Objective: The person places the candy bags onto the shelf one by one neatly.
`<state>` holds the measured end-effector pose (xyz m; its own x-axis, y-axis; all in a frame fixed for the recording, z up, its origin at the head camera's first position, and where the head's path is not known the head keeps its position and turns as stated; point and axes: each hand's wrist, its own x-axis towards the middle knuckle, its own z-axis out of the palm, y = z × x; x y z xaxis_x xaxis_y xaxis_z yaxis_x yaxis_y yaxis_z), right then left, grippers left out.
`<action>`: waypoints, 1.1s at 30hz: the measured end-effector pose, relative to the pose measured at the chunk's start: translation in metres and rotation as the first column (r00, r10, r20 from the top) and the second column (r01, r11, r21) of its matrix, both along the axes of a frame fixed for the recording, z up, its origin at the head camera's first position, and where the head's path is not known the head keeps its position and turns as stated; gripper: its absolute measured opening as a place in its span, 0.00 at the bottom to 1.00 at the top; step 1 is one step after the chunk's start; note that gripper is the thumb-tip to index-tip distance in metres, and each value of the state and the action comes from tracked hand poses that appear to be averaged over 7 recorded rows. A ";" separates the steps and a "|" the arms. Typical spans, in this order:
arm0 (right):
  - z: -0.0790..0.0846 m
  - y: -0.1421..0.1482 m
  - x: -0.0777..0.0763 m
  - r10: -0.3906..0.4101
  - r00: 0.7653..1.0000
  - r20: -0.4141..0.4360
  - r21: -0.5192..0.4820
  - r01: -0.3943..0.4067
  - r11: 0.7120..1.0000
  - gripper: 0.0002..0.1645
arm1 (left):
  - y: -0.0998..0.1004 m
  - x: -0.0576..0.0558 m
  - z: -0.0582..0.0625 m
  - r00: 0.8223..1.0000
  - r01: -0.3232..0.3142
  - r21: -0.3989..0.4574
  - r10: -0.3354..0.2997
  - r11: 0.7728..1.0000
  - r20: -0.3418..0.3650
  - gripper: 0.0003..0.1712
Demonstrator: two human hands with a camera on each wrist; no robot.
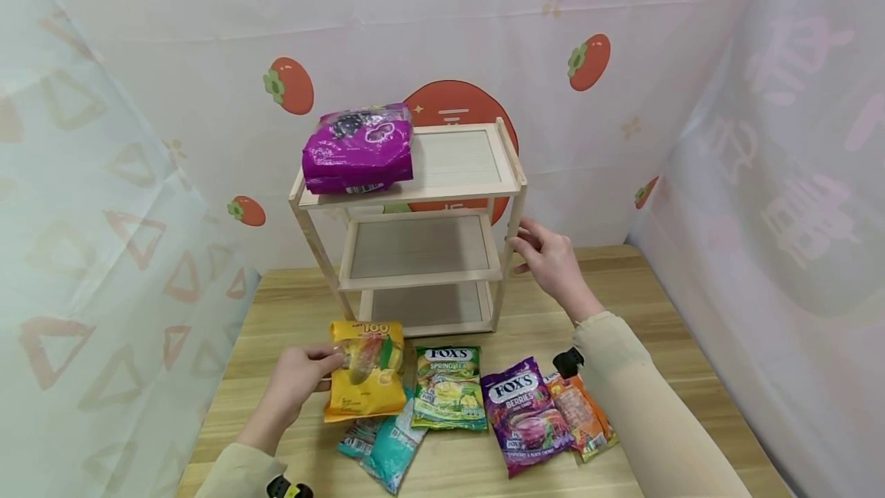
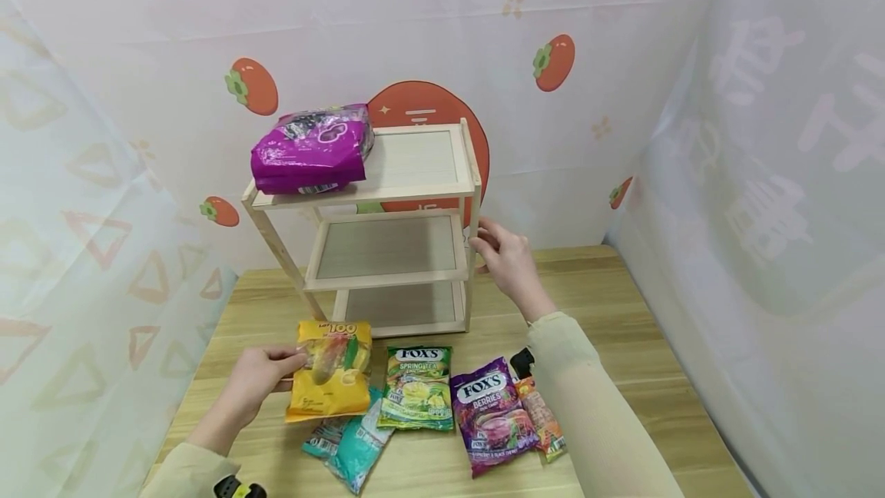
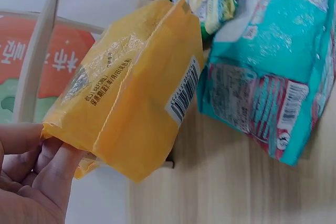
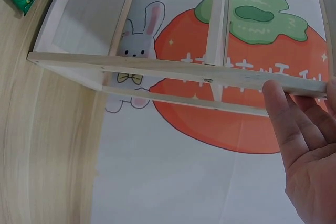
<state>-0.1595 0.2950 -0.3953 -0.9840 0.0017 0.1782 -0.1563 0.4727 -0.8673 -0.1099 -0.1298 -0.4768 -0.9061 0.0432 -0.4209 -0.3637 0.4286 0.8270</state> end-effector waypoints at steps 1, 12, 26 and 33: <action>0.000 0.000 0.000 0.000 1.000 -0.001 -0.001 0.000 1.000 0.29 | 0.001 0.000 0.001 1.000 -0.001 0.008 0.001 1.000 0.000 0.22; 0.000 0.000 0.000 0.000 1.000 -0.006 0.003 0.000 1.000 0.27 | 0.015 0.001 0.017 1.000 0.003 0.091 -0.002 0.996 -0.012 0.22; 0.000 0.001 0.000 0.004 1.000 0.003 -0.003 -0.004 1.000 0.27 | 0.024 0.001 0.033 0.999 0.011 0.181 -0.003 0.984 -0.043 0.22; 0.001 0.000 0.001 0.007 1.000 -0.004 0.002 -0.007 1.000 0.27 | 0.031 0.004 0.046 0.997 0.033 0.225 -0.014 0.974 -0.082 0.25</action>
